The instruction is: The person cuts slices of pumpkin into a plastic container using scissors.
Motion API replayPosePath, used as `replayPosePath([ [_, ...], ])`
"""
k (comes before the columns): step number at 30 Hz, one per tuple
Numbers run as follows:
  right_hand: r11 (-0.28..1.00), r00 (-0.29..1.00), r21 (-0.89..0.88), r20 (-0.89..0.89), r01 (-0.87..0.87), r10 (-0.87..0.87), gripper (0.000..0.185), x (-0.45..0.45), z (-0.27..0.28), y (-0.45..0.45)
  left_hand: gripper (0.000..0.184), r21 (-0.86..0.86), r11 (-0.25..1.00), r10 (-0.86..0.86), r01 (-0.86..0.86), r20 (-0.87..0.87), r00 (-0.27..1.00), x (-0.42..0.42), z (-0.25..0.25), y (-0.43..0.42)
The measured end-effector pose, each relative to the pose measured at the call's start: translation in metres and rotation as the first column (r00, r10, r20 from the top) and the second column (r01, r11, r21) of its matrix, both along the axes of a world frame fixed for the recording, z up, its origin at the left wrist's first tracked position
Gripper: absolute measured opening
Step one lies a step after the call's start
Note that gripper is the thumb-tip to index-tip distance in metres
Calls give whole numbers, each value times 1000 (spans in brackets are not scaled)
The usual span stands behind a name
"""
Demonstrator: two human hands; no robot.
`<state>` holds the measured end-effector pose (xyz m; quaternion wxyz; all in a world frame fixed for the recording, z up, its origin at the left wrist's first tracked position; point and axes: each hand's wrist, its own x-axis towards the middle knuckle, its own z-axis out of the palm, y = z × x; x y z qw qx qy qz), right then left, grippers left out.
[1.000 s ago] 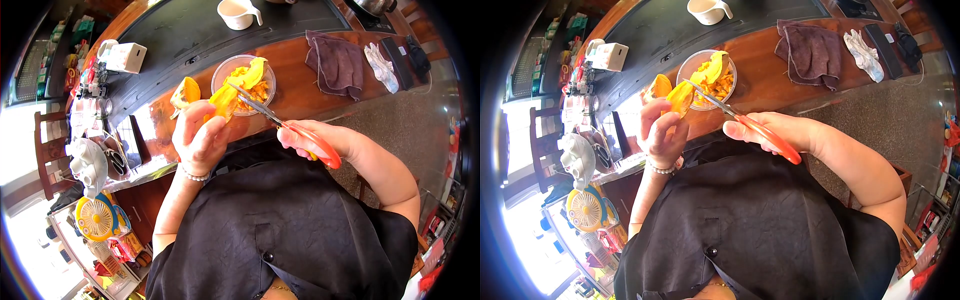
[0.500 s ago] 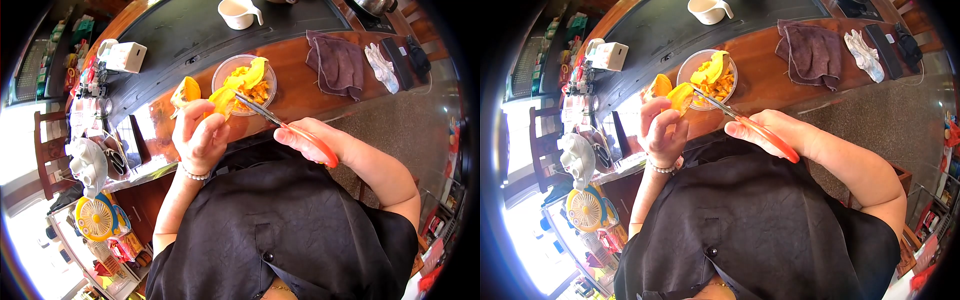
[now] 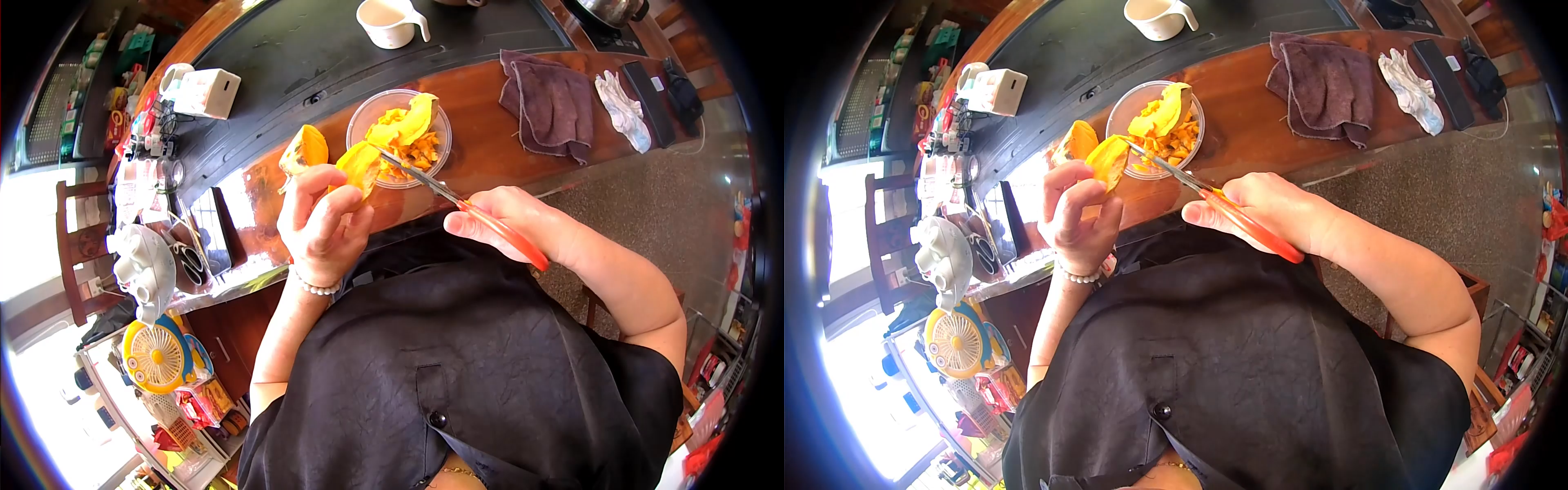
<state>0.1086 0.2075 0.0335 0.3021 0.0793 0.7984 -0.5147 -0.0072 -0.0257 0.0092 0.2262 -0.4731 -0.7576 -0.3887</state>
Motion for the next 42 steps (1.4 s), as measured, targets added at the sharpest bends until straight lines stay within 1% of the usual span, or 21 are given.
replayPosePath([
  [4,993,996,108,84,-40,31,69,0,1,4,33,-20,998,53,-52,65,996,1,1,-3],
  [6,999,997,32,79,13,-16,66,4,0,7,33,75,992,78,-98,242,967,1,-6,-5],
  [10,998,998,-22,11,65,-65,67,11,-2,6,32,121,986,73,-112,288,955,-3,-6,-6],
  [12,998,997,11,-51,58,-58,52,11,-2,6,31,183,979,-2,-93,460,888,-1,-5,-4],
  [13,998,997,10,-52,59,-58,52,11,-1,5,31,214,973,-42,-88,537,843,0,-5,-3],
  [14,998,996,34,-59,62,-60,52,10,1,4,31,213,973,-42,-87,536,843,2,-4,-2],
  [16,996,996,56,-65,65,-62,52,9,3,2,30,297,953,-161,-63,670,725,5,-2,1],
  [20,990,988,119,-138,79,-62,53,10,-12,3,28,329,943,-223,-58,749,624,6,-3,0],
  [22,990,983,113,-176,80,-59,54,8,-13,3,28,341,935,-253,-97,834,491,5,2,-1],
  [25,976,998,215,-61,-19,32,54,2,2,3,28,407,906,-321,-118,840,437,1,3,0],
  [28,986,1000,167,-16,2,1,54,4,5,4,26,423,887,-340,-184,869,360,1,9,1],
  [30,996,999,82,-11,36,-36,70,8,1,7,23,448,865,-381,-226,880,282,0,8,-1],
  [31,996,999,83,-10,36,-35,70,9,0,7,23,448,865,-382,-227,880,282,-1,7,-1],
  [33,1000,999,16,-30,27,-26,72,10,-2,7,23,455,844,-424,-285,890,166,-2,6,-2],
  [34,999,999,17,-30,27,-27,72,9,-1,7,23,456,843,-425,-284,890,166,-1,7,-1],
  [36,968,983,-233,176,90,-49,51,5,1,6,25,477,851,-436,-221,875,211,2,8,2],
  [37,968,983,-232,176,90,-50,51,6,-2,5,25,477,851,-436,-220,875,211,2,5,3],
  [39,868,947,-448,312,215,-74,50,9,-11,5,27,428,900,-355,-84,832,427,3,-4,2],
  [40,868,947,-449,313,214,-72,50,9,-10,4,29,395,916,-311,-72,811,496,5,-5,1],
  [41,858,950,-468,304,211,-68,50,8,-9,4,29,395,916,-310,-73,811,497,5,-6,1],
  [42,848,953,-486,295,209,-65,51,8,-8,4,30,350,936,-260,-34,754,603,6,-7,0],
])
